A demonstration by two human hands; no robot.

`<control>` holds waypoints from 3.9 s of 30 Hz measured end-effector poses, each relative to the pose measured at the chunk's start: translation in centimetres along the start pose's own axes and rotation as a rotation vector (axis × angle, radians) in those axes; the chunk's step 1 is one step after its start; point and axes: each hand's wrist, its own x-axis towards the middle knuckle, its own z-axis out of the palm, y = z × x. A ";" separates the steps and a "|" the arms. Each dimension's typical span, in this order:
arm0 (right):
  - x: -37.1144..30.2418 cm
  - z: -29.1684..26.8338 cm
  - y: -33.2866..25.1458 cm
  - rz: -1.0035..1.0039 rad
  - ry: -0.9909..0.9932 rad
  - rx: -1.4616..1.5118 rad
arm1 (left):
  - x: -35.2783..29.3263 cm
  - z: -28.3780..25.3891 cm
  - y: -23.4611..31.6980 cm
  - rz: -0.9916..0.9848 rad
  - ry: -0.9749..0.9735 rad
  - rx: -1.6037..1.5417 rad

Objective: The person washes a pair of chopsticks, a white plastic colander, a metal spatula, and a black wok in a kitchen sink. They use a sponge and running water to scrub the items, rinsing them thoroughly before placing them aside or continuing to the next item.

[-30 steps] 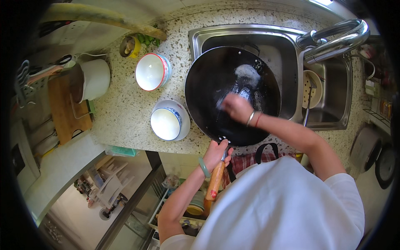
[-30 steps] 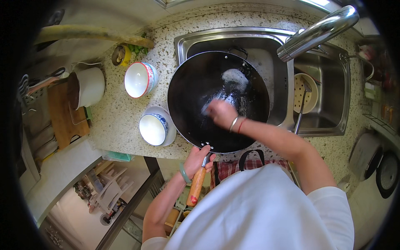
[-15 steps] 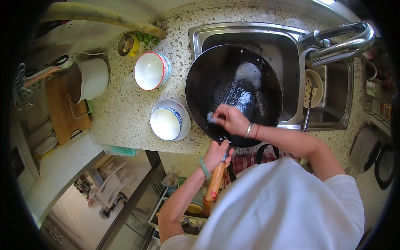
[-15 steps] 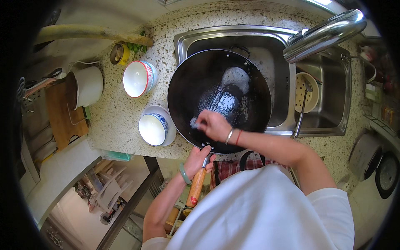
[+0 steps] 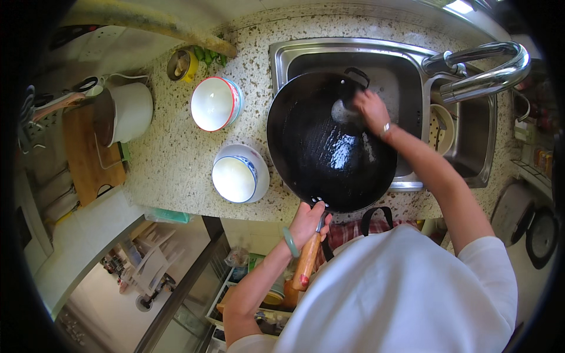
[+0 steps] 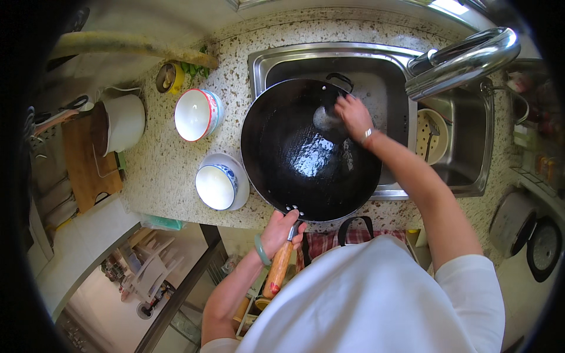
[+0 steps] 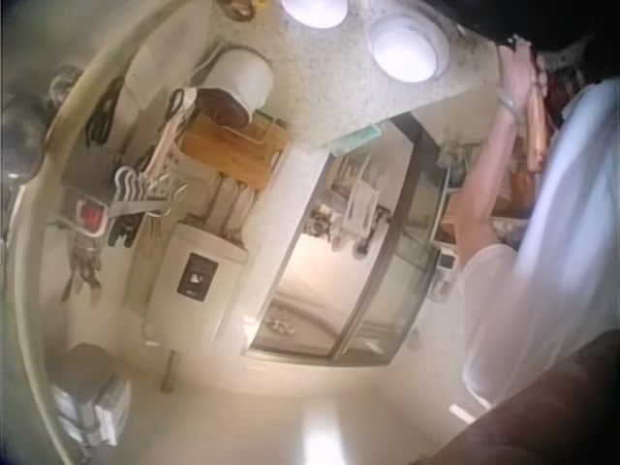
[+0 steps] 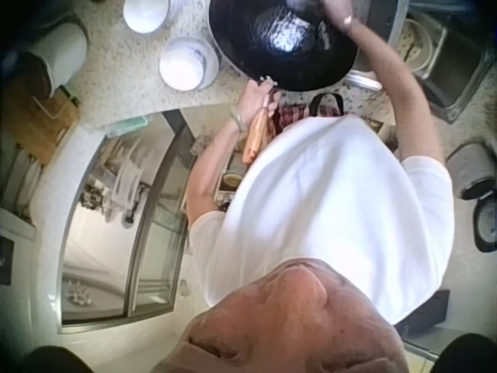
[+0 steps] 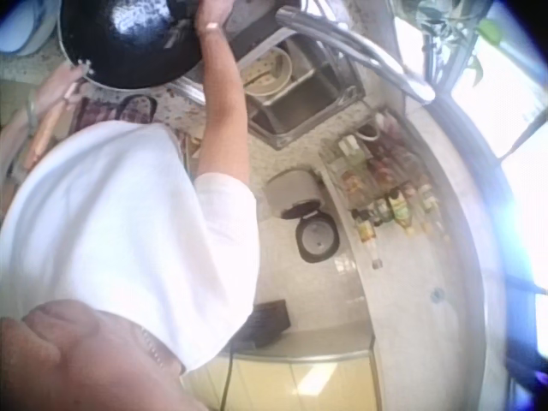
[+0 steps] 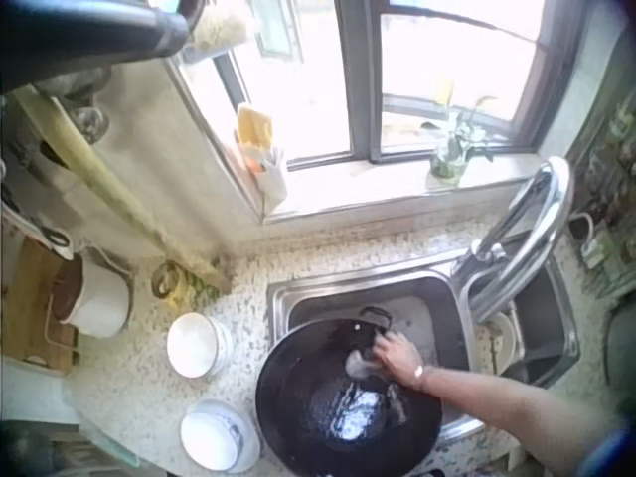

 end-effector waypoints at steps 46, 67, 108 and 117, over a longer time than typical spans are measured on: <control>6.4 0.7 -7.2 -0.164 0.045 0.352 | -2.4 1.3 0.6 -0.110 0.014 -0.075; 4.2 -1.0 -0.1 -0.134 -0.095 -0.001 | -1.9 1.9 1.3 -0.098 0.041 -0.057; -7.1 -5.6 0.3 -0.153 -0.400 0.052 | -2.6 1.0 3.0 -0.132 0.000 0.006; 4.3 -1.7 1.1 -0.230 -0.122 -0.018 | -2.6 0.9 2.6 -0.168 0.014 0.053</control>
